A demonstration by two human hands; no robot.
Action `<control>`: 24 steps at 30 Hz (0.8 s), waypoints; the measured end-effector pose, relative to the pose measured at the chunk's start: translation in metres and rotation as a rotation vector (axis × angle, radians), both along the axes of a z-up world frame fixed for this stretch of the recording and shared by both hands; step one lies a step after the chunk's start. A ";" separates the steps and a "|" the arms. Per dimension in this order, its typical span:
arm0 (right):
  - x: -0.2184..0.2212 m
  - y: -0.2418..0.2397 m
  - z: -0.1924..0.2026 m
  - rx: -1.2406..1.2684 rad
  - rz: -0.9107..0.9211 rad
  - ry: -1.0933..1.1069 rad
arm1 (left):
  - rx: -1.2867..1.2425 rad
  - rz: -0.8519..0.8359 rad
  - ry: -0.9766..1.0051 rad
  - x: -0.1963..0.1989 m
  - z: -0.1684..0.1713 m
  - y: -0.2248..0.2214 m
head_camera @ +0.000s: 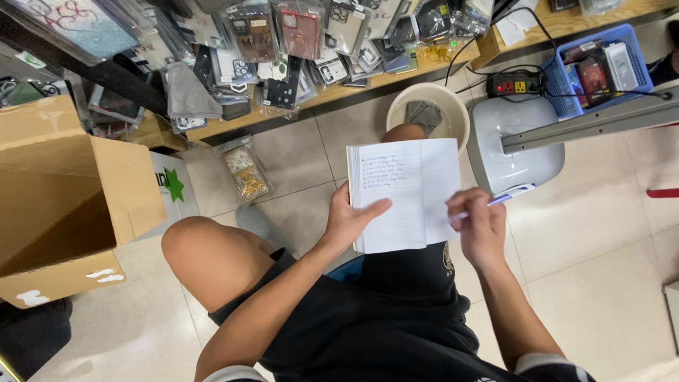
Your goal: The person holds a stack of packaged phone cases, writes in a notebook with a pen, and places the items into a cardboard box.
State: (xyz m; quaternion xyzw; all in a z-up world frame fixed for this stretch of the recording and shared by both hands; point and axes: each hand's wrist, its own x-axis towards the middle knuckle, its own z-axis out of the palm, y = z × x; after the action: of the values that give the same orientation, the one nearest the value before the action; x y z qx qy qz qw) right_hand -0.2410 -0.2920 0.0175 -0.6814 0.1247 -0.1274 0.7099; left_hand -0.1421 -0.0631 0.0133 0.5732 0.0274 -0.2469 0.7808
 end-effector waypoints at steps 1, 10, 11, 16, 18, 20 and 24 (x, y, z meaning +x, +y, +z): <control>0.013 0.007 -0.005 0.034 -0.030 -0.063 | 0.024 -0.011 -0.003 -0.001 -0.004 -0.001; 0.064 0.062 0.010 -0.329 -0.094 -0.095 | 0.082 -0.057 0.001 0.003 -0.011 -0.006; 0.067 0.067 0.019 -0.406 -0.089 -0.101 | 0.101 -0.062 0.018 0.006 0.000 -0.007; 0.071 0.064 0.022 -0.412 -0.044 -0.161 | 0.235 -0.080 0.021 0.006 0.000 -0.009; 0.069 0.062 0.015 -0.370 -0.049 -0.161 | 0.262 -0.085 0.034 0.005 -0.007 -0.011; 0.068 0.063 0.010 -0.450 -0.093 -0.173 | 0.244 -0.076 0.026 0.005 -0.012 -0.013; 0.063 0.070 0.021 -0.514 -0.109 -0.221 | 0.286 -0.074 0.114 0.005 0.010 -0.016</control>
State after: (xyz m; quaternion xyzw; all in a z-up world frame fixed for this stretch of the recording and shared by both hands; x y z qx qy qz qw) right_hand -0.1777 -0.2218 0.0385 -0.8133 0.0466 -0.2660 0.5154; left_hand -0.1366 -0.0791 0.0228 0.6642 0.0856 -0.3011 0.6789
